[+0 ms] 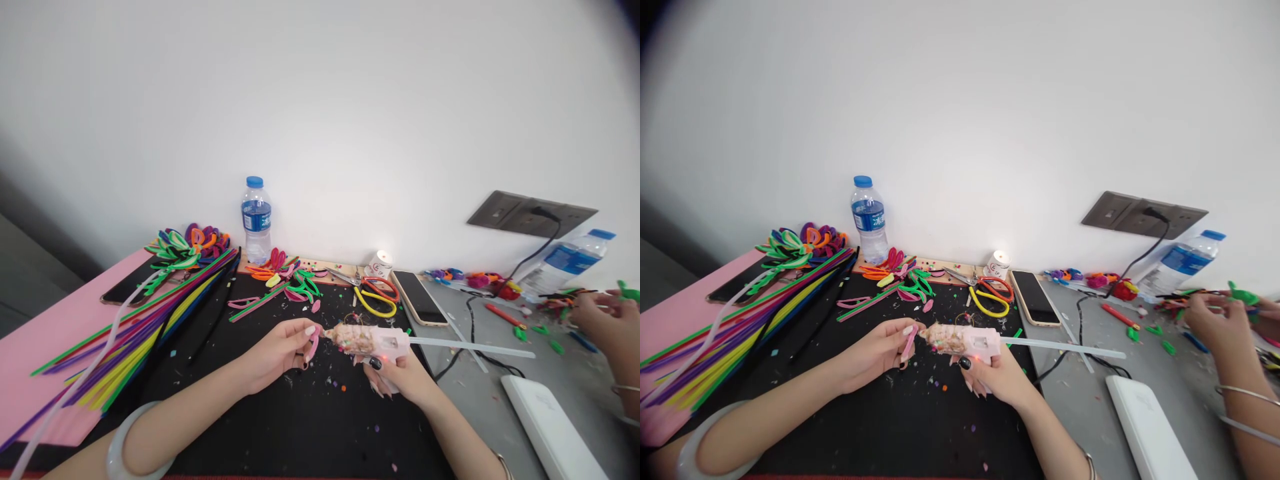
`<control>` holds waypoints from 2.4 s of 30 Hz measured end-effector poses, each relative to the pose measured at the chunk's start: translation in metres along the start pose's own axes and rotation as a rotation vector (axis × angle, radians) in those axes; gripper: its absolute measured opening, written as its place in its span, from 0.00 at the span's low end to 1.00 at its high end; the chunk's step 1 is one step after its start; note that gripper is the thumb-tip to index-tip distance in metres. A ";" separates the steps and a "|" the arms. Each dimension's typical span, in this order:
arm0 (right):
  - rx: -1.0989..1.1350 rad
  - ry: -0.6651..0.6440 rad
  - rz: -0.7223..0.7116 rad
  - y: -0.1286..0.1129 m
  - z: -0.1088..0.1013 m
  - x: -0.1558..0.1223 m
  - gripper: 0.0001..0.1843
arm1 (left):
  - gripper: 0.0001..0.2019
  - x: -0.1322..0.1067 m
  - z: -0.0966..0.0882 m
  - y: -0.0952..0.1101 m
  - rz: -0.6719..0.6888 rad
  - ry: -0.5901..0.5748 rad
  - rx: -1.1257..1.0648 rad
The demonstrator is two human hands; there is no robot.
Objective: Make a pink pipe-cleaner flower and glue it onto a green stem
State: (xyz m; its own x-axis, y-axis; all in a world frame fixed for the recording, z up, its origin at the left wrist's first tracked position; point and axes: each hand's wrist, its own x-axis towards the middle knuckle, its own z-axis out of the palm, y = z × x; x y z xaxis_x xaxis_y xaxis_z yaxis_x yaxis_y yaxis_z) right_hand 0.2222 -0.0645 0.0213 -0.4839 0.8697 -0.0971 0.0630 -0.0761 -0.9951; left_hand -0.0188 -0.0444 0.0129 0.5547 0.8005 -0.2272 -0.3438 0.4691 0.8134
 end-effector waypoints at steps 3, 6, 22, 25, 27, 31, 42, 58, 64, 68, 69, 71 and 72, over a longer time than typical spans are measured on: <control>-0.019 0.006 0.027 -0.002 0.002 0.000 0.27 | 0.12 0.000 0.000 0.000 0.001 -0.008 0.002; -0.023 -0.001 0.025 -0.002 0.003 0.000 0.27 | 0.12 0.000 0.001 0.001 -0.006 -0.005 0.005; -0.035 0.020 0.049 -0.002 0.004 0.000 0.26 | 0.13 -0.001 0.004 0.001 -0.001 0.007 0.014; -0.023 0.021 0.062 -0.001 0.004 0.000 0.25 | 0.13 -0.001 0.004 0.001 0.005 0.003 0.020; -0.013 0.022 0.062 -0.001 0.004 0.000 0.25 | 0.14 -0.001 0.003 0.001 0.004 0.001 0.021; -0.018 0.025 0.039 -0.002 0.004 0.000 0.25 | 0.13 -0.001 0.003 0.000 -0.003 -0.001 0.020; -0.031 0.043 0.031 0.002 0.003 0.001 0.25 | 0.13 -0.001 0.002 -0.001 -0.014 0.000 0.026; -0.034 0.023 0.064 0.001 0.003 -0.001 0.24 | 0.14 -0.001 0.003 0.001 -0.006 0.020 0.033; -0.044 0.012 0.054 0.000 0.004 0.000 0.24 | 0.14 0.000 0.003 0.000 0.003 0.017 0.033; -0.042 0.023 0.063 -0.003 0.004 0.000 0.26 | 0.15 0.001 0.001 0.000 0.000 0.021 0.042; -0.042 0.027 0.066 -0.004 0.004 0.000 0.26 | 0.15 0.001 0.001 -0.001 -0.003 0.017 0.041; -0.043 0.032 0.067 -0.004 0.004 0.000 0.26 | 0.14 0.001 0.001 -0.001 -0.006 0.011 0.036; -0.043 0.034 0.063 -0.004 0.004 0.000 0.26 | 0.14 0.000 0.001 -0.001 -0.007 0.012 0.033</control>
State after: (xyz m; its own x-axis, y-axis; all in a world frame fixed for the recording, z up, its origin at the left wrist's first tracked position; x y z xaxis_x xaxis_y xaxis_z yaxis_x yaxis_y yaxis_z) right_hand 0.2184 -0.0662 0.0252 -0.4480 0.8800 -0.1578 0.1295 -0.1107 -0.9854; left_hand -0.0176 -0.0449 0.0124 0.5481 0.8016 -0.2389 -0.3147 0.4622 0.8291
